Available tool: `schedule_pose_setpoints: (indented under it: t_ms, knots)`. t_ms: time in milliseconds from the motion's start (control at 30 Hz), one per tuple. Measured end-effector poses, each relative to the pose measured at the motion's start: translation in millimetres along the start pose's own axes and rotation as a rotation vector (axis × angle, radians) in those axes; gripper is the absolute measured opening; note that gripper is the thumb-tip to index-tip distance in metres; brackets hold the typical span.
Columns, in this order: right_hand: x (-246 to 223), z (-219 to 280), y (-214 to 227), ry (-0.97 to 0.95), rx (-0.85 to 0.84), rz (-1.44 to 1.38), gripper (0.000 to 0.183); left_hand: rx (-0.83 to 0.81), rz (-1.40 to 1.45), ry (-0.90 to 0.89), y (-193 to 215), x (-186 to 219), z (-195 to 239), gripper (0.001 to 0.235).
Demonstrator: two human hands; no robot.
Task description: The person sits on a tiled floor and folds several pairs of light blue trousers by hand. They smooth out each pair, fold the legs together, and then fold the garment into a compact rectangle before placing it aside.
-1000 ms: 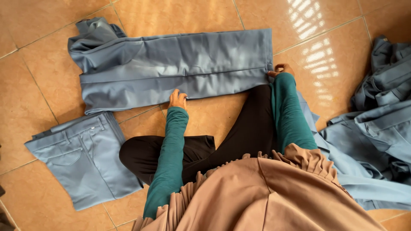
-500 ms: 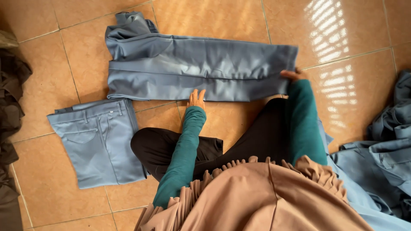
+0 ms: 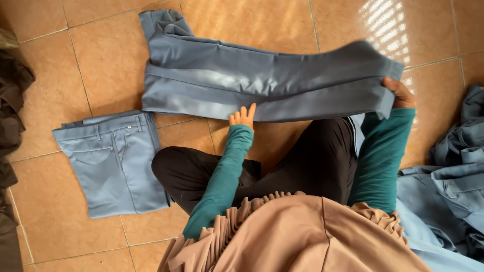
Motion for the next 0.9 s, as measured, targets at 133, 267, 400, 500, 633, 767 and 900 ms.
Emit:
schedule_pose_setpoints:
  t_ms: [133,267,400,500,633,767,900]
  knots:
    - [-27.4,95.1,-91.1,0.090,-0.250,-0.030,0.062,0.050,0.333,-0.024,11.7,41.7,-7.7,0.080]
    - [-57.1,63.2,-87.2,0.128,-0.350,0.243,0.076,-0.256,0.615,-0.085,-1.2,102.4,-17.4,0.087]
    - [-65.1,28.0,-96.1,0.162,-0.329,0.214,0.064,-0.435,0.770,-0.218,67.4,120.7,-42.8,0.073]
    - [-82.6,3.0,-64.9,0.162,-0.223,0.220,0.062,-0.678,1.092,-0.054,94.1,89.4,-43.8,0.064]
    - [-158.8,-144.7,125.1,-0.088,-0.087,0.555,0.060,-1.082,1.567,0.870,95.4,16.7,-7.9,0.083]
    - [-69.2,-175.4,241.9,0.285,0.335,0.594,0.024,-0.759,1.996,1.464,82.9,-53.7,39.2,0.117]
    - [96.0,-263.8,180.5,0.196,0.002,1.359,0.058,0.157,2.606,1.669,13.4,-60.3,66.1,0.128]
Point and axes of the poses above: each hand's wrist, its own z-axis away from the middle knuckle, its own y-axis out of the back of the hand, x = y × z, the point moved 1 cm from there along -z, towards the middle knuckle, and after that the axes turned 9 degrees about -y, right-handed, at the moved point
